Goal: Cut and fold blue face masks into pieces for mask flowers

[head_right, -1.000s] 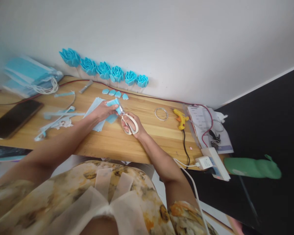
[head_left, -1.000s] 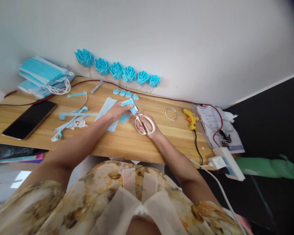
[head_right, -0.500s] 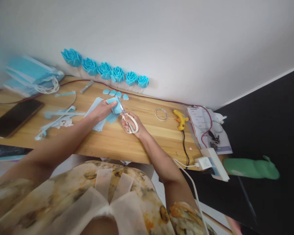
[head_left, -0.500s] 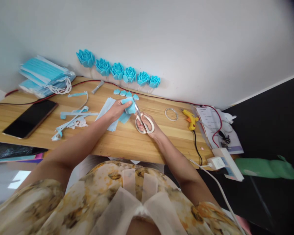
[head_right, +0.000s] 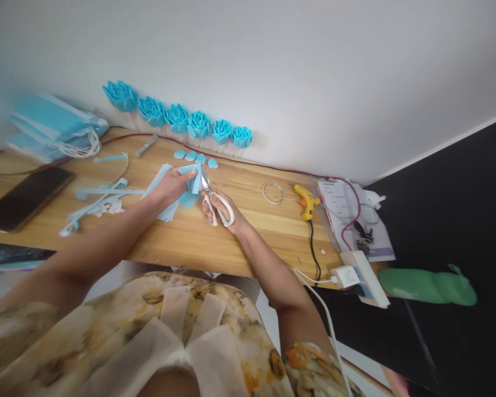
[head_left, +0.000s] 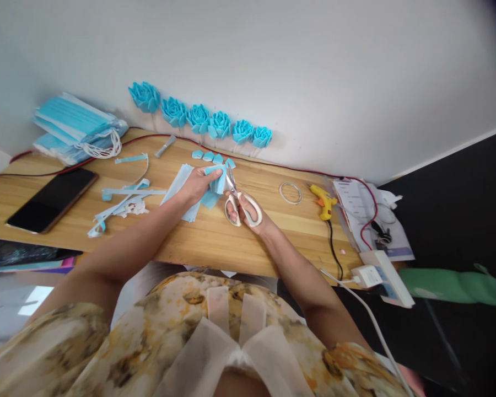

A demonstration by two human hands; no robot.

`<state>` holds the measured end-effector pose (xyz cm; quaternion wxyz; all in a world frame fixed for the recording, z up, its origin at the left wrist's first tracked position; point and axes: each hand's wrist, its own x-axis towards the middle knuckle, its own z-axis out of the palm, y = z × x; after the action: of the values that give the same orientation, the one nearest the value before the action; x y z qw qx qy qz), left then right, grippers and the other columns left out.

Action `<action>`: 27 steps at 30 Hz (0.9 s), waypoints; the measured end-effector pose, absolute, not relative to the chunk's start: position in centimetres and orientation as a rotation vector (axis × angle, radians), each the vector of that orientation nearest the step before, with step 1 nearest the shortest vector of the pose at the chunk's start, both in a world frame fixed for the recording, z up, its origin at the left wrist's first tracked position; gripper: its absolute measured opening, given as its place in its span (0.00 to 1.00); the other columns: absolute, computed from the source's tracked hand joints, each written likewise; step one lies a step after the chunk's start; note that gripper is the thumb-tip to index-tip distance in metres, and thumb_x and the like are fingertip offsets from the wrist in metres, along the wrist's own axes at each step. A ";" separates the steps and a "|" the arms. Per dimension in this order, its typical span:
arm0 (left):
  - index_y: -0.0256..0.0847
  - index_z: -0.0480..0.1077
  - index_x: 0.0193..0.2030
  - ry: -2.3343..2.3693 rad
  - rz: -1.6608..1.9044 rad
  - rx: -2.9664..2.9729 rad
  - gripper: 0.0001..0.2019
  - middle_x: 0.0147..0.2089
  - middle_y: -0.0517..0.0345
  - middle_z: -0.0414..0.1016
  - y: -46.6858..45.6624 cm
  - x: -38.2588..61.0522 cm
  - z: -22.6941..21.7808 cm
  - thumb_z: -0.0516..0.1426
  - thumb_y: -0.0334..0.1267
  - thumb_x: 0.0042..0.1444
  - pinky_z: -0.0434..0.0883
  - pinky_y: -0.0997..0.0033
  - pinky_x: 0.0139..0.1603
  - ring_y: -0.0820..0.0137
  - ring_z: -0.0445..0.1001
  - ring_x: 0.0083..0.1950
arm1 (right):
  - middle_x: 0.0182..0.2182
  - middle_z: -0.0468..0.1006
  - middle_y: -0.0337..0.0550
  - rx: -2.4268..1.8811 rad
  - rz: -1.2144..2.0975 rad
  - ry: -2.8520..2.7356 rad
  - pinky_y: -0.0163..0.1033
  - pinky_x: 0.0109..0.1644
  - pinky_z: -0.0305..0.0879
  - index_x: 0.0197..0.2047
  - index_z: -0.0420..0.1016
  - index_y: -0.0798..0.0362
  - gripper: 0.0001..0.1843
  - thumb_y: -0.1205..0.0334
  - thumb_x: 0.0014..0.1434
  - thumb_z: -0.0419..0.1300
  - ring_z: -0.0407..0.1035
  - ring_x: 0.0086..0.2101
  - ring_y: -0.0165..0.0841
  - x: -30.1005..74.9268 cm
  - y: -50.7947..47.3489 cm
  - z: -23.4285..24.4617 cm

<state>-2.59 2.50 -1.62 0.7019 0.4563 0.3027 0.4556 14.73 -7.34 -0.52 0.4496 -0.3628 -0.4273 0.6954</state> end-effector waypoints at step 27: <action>0.38 0.74 0.31 0.655 1.001 1.156 0.24 0.26 0.61 0.75 2.4 -2.7 -0.1 0.75 0.55 0.39 0.68 0.73 0.30 0.74 0.69 0.26 | 0.19 0.68 0.29 -0.974 1.587 -0.972 0.30 0.17 0.46 0.45 0.71 0.54 0.39 0.31 0.44 0.73 0.52 0.16 0.20 13.7 -8.1 0.7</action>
<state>-2.73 2.37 -0.14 0.6736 0.5137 0.2911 0.4446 13.74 -8.10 0.74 0.4975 -0.4023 -0.4016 0.6553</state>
